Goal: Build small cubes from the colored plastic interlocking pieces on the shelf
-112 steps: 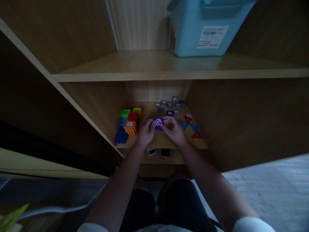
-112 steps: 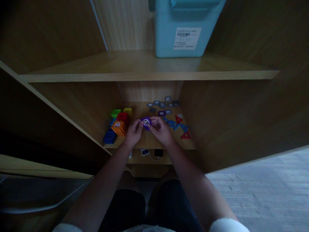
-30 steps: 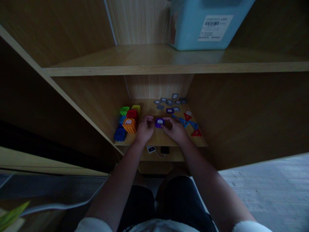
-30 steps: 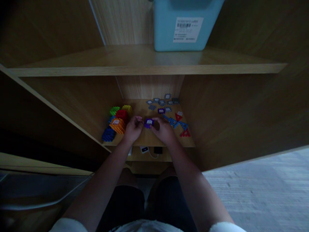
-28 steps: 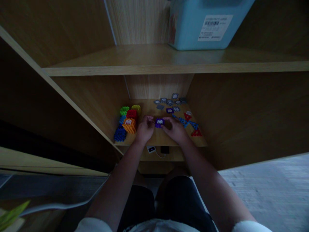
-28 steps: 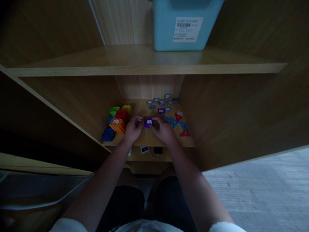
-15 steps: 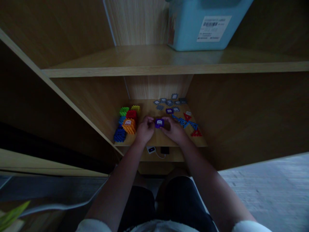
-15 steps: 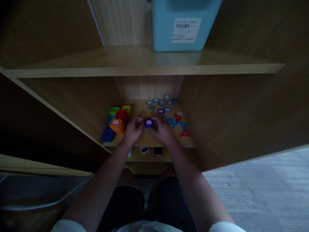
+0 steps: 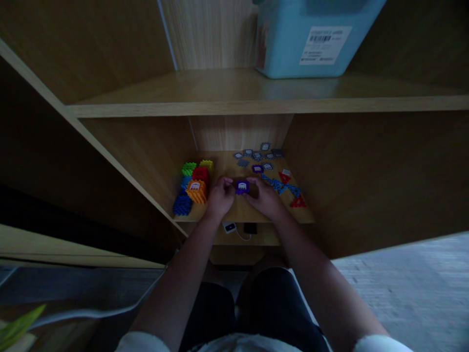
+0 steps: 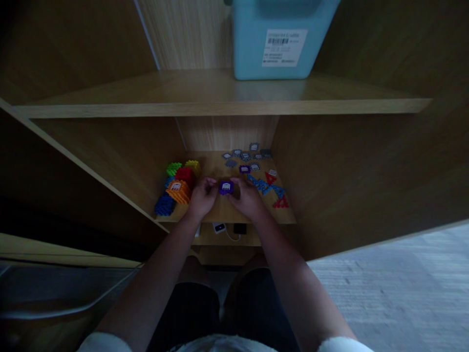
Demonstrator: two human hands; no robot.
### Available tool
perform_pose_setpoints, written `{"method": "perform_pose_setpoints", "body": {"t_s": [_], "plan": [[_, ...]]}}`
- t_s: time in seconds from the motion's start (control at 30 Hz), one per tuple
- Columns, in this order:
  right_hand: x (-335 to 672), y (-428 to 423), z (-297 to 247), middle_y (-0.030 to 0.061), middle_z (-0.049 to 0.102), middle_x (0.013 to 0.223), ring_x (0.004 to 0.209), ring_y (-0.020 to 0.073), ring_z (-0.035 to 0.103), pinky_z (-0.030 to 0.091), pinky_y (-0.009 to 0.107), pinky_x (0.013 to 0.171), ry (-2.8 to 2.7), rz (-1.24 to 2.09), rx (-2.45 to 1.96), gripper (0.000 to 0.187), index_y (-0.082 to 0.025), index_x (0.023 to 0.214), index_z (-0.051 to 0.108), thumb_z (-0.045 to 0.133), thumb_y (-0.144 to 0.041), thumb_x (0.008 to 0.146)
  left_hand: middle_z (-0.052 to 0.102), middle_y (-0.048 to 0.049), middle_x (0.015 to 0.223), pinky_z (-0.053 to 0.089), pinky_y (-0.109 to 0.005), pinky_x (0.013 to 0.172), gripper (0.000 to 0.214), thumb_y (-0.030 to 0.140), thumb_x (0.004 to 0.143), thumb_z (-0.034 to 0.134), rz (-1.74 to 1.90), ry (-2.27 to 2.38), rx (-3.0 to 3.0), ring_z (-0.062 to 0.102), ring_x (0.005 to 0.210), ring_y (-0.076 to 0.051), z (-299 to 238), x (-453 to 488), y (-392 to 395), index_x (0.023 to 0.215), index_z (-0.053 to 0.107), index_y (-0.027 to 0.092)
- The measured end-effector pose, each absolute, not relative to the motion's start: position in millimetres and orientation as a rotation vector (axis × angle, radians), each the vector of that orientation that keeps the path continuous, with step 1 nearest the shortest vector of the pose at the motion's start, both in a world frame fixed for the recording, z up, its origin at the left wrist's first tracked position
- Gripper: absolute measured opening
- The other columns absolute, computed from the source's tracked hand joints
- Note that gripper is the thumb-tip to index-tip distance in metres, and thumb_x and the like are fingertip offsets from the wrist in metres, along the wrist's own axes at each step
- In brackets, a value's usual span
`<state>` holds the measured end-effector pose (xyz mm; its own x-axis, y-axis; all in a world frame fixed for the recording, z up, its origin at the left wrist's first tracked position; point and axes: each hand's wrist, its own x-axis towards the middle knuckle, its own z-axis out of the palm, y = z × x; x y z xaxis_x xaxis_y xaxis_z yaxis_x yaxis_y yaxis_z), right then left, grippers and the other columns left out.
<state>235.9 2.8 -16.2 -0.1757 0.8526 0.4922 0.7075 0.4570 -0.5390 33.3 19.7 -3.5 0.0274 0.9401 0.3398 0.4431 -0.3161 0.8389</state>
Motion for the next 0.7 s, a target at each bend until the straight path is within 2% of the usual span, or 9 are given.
{"method": "perform_pose_setpoints", "body": {"t_s": [0.17, 0.3, 0.43, 0.57, 0.7], "plan": [[235, 3, -16, 0.0132, 0.072, 0.139, 0.130, 0.0315, 0.066, 0.052, 0.049, 0.113, -1.965, 0.181, -1.334, 0.058, -0.022, 0.145, 0.058, 0.076, -0.037, 0.092, 0.076, -0.0038, 0.099, 0.057, -0.034, 0.091, 0.020, 0.009, 0.093, 0.059, 1.259, 1.419, 1.797, 0.074, 0.096, -0.021, -3, 34, 20, 0.106, 0.063, 0.023], [233, 0, -17, 0.0171, 0.071, 0.140, 0.130, 0.0363, 0.064, 0.051, 0.050, 0.112, -2.009, 0.082, -1.457, 0.068, -0.017, 0.146, 0.057, 0.075, -0.055, 0.092, 0.077, -0.0044, 0.101, 0.057, -0.034, 0.091, 0.019, 0.009, 0.094, 0.058, 1.245, 1.439, 1.801, 0.075, 0.096, -0.021, -1, 34, 19, 0.106, 0.063, 0.023], [229, -3, -17, 0.0228, 0.069, 0.141, 0.131, 0.0405, 0.062, 0.048, 0.053, 0.112, -1.983, -0.034, -1.599, 0.077, -0.012, 0.147, 0.057, 0.061, -0.070, 0.098, 0.077, -0.0054, 0.102, 0.057, -0.035, 0.092, 0.018, 0.010, 0.094, 0.058, 1.255, 1.453, 1.808, 0.075, 0.097, -0.021, -2, 33, 19, 0.105, 0.063, 0.022], [230, 4, -17, 0.0238, 0.068, 0.142, 0.134, 0.0371, 0.061, 0.045, 0.050, 0.115, -1.903, -0.085, -1.658, 0.066, -0.008, 0.146, 0.059, 0.034, -0.058, 0.112, 0.077, -0.0052, 0.102, 0.057, -0.035, 0.094, 0.018, 0.010, 0.094, 0.058, 1.273, 1.442, 1.808, 0.075, 0.098, -0.021, -5, 33, 20, 0.106, 0.063, 0.023], [233, 18, -20, 0.0230, 0.063, 0.150, 0.143, 0.0346, 0.054, 0.039, 0.049, 0.121, -1.933, -0.107, -1.712, 0.061, -0.006, 0.150, 0.057, 0.026, -0.044, 0.113, 0.077, -0.0057, 0.106, 0.057, -0.036, 0.097, 0.018, 0.011, 0.094, 0.058, 1.267, 1.437, 1.799, 0.075, 0.100, -0.021, -7, 33, 21, 0.106, 0.063, 0.023]]}}
